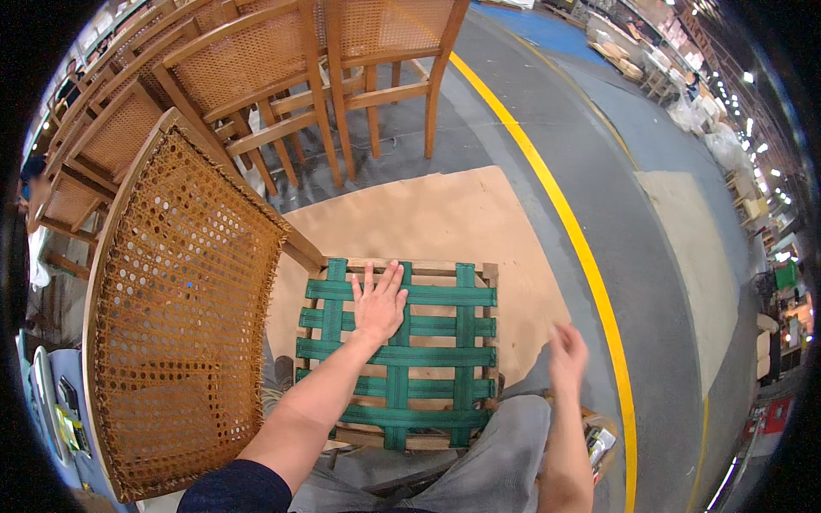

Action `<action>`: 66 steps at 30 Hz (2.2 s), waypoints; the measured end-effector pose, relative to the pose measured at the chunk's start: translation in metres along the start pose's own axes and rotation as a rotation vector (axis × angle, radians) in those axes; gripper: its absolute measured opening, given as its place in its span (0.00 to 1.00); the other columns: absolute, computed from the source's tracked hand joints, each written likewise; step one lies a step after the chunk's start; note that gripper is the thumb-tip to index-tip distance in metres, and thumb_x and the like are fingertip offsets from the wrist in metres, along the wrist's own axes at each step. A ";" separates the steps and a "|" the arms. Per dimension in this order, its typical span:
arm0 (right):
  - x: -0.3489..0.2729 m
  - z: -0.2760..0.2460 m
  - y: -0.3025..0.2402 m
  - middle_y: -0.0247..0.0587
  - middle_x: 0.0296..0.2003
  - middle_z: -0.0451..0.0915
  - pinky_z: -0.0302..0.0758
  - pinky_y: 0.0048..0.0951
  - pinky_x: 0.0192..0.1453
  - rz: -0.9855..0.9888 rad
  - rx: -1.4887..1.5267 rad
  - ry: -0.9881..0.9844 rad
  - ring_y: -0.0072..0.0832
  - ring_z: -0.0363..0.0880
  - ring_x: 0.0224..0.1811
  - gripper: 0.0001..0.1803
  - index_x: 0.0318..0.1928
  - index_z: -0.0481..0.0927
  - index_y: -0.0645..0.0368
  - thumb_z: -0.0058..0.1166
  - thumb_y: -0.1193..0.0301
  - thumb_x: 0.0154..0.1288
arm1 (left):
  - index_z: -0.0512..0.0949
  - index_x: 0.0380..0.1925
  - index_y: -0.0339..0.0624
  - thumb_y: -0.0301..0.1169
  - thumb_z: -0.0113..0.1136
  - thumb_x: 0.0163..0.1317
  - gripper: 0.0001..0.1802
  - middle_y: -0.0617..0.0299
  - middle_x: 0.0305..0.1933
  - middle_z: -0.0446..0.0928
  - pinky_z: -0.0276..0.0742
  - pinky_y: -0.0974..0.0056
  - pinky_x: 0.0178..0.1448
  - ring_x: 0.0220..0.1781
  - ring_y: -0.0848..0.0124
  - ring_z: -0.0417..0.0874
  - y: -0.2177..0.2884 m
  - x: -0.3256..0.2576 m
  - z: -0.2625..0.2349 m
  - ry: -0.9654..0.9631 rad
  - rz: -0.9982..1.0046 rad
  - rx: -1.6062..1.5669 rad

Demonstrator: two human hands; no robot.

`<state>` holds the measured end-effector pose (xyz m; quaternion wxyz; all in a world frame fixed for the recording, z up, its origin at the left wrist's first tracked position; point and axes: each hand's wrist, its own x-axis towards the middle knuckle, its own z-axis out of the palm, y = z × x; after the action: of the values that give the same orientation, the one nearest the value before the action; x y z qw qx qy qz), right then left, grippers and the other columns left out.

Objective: The person weaves green straps into a wooden chair seat frame, securing them with a pneumatic staple gun. They repeatedly thread the straps through the existing weave and staple them in place, gradually completing the seat surface.

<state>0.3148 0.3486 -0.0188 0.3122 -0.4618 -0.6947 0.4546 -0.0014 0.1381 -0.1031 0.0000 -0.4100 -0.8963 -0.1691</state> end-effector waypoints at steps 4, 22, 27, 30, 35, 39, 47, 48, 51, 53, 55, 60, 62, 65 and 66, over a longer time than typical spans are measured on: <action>-0.126 -0.181 0.049 0.46 0.32 0.84 0.78 0.36 0.46 0.211 -0.701 0.409 0.33 0.83 0.37 0.11 0.39 0.83 0.66 0.63 0.69 0.65 | 0.60 0.77 0.58 0.47 0.45 0.76 0.31 0.74 0.83 0.53 0.39 0.33 0.82 0.84 0.48 0.47 0.005 0.004 0.001 0.049 0.020 -0.004; -0.186 -0.242 0.120 0.43 0.41 0.84 0.76 0.37 0.51 0.686 -0.370 0.423 0.37 0.82 0.42 0.26 0.51 0.81 0.70 0.55 0.86 0.44 | 0.59 0.77 0.61 0.48 0.44 0.75 0.31 0.73 0.83 0.53 0.37 0.34 0.83 0.84 0.49 0.45 0.014 0.007 -0.008 -0.049 -0.018 -0.062; -0.171 -0.213 0.065 0.41 0.53 0.78 0.73 0.34 0.60 0.389 -0.283 0.483 0.36 0.78 0.53 0.41 0.64 0.69 0.63 0.52 0.86 0.42 | 0.59 0.77 0.62 0.48 0.44 0.76 0.31 0.74 0.83 0.53 0.37 0.35 0.83 0.85 0.50 0.45 0.008 0.006 -0.010 -0.044 -0.027 -0.061; -0.151 -0.214 0.016 0.42 0.52 0.78 0.74 0.34 0.60 0.249 -0.121 0.432 0.34 0.78 0.53 0.36 0.64 0.70 0.63 0.59 0.82 0.50 | 0.59 0.77 0.61 0.48 0.44 0.75 0.31 0.74 0.83 0.53 0.37 0.35 0.83 0.85 0.50 0.45 0.010 0.006 -0.006 -0.025 -0.020 -0.089; -0.064 -0.119 -0.130 0.37 0.38 0.80 0.77 0.31 0.32 0.368 0.099 0.109 0.26 0.79 0.32 0.24 0.54 0.76 0.60 0.70 0.63 0.63 | 0.60 0.77 0.61 0.48 0.46 0.75 0.31 0.75 0.82 0.54 0.38 0.35 0.83 0.84 0.50 0.46 0.007 0.005 -0.005 -0.025 -0.037 -0.115; -0.008 0.015 -0.155 0.35 0.32 0.78 0.76 0.30 0.26 0.388 0.185 -0.242 0.23 0.76 0.23 0.25 0.51 0.75 0.58 0.71 0.58 0.63 | 0.60 0.77 0.61 0.47 0.47 0.75 0.31 0.75 0.82 0.54 0.38 0.35 0.83 0.84 0.50 0.47 0.000 0.003 -0.006 0.012 -0.021 -0.103; 0.019 0.212 -0.142 0.34 0.31 0.77 0.77 0.30 0.21 0.456 0.165 -0.465 0.25 0.76 0.21 0.24 0.51 0.74 0.59 0.66 0.56 0.68 | 0.62 0.76 0.61 0.46 0.48 0.74 0.31 0.76 0.82 0.54 0.36 0.35 0.83 0.84 0.52 0.47 0.003 0.006 -0.007 -0.022 -0.032 -0.200; 0.021 0.221 -0.138 0.34 0.31 0.76 0.76 0.30 0.21 0.453 0.156 -0.479 0.24 0.76 0.20 0.23 0.50 0.74 0.59 0.66 0.56 0.68 | 0.62 0.75 0.61 0.46 0.48 0.74 0.31 0.76 0.82 0.54 0.36 0.35 0.83 0.85 0.52 0.47 0.004 0.006 -0.006 -0.013 -0.030 -0.201; 0.018 0.246 -0.139 0.35 0.31 0.77 0.75 0.29 0.19 0.460 0.108 -0.451 0.23 0.75 0.19 0.21 0.46 0.76 0.61 0.65 0.56 0.69 | 0.63 0.75 0.62 0.46 0.49 0.73 0.31 0.75 0.82 0.55 0.37 0.35 0.83 0.85 0.52 0.47 -0.004 0.004 -0.004 0.009 -0.042 -0.197; 0.018 0.252 -0.139 0.35 0.29 0.78 0.74 0.29 0.19 0.435 0.089 -0.459 0.23 0.75 0.19 0.20 0.43 0.77 0.61 0.65 0.56 0.69 | 0.64 0.75 0.62 0.46 0.50 0.73 0.31 0.75 0.82 0.55 0.38 0.35 0.83 0.85 0.53 0.47 -0.005 0.003 -0.004 0.010 -0.045 -0.205; 0.018 0.257 -0.138 0.34 0.28 0.77 0.73 0.29 0.19 0.432 0.024 -0.430 0.23 0.75 0.19 0.18 0.41 0.78 0.60 0.64 0.57 0.69 | 0.64 0.74 0.62 0.46 0.50 0.72 0.31 0.75 0.81 0.56 0.39 0.35 0.83 0.85 0.53 0.47 -0.003 0.003 -0.004 0.006 -0.047 -0.201; 0.017 0.259 -0.133 0.34 0.29 0.78 0.72 0.29 0.19 0.407 0.004 -0.446 0.23 0.74 0.18 0.16 0.42 0.77 0.59 0.63 0.58 0.70 | 0.66 0.73 0.61 0.45 0.51 0.72 0.30 0.75 0.81 0.58 0.41 0.35 0.82 0.84 0.53 0.49 -0.003 0.003 -0.004 0.055 -0.032 -0.200; 0.016 0.260 -0.132 0.33 0.27 0.77 0.71 0.28 0.19 0.401 0.021 -0.455 0.22 0.73 0.17 0.15 0.39 0.79 0.59 0.64 0.59 0.70 | 0.69 0.72 0.59 0.44 0.53 0.71 0.29 0.73 0.79 0.60 0.43 0.35 0.82 0.83 0.53 0.51 -0.002 0.002 -0.001 0.101 -0.026 -0.224; 0.018 0.260 -0.134 0.32 0.26 0.77 0.71 0.28 0.18 0.402 0.010 -0.460 0.22 0.73 0.17 0.15 0.39 0.79 0.59 0.64 0.59 0.70 | 0.73 0.66 0.51 0.39 0.58 0.67 0.26 0.64 0.75 0.66 0.50 0.37 0.80 0.81 0.51 0.57 -0.006 0.003 0.003 0.225 -0.007 -0.290; 0.016 0.259 -0.134 0.32 0.26 0.77 0.71 0.28 0.18 0.387 0.016 -0.453 0.22 0.73 0.17 0.15 0.38 0.79 0.59 0.64 0.59 0.70 | 0.75 0.63 0.49 0.37 0.60 0.66 0.25 0.61 0.72 0.67 0.51 0.38 0.80 0.79 0.51 0.59 -0.008 0.003 0.004 0.281 -0.030 -0.354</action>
<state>0.0401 0.2527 0.0030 0.0603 -0.4699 -0.6422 0.6026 -0.0088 0.1362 -0.1087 0.0504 -0.3626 -0.8497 -0.3794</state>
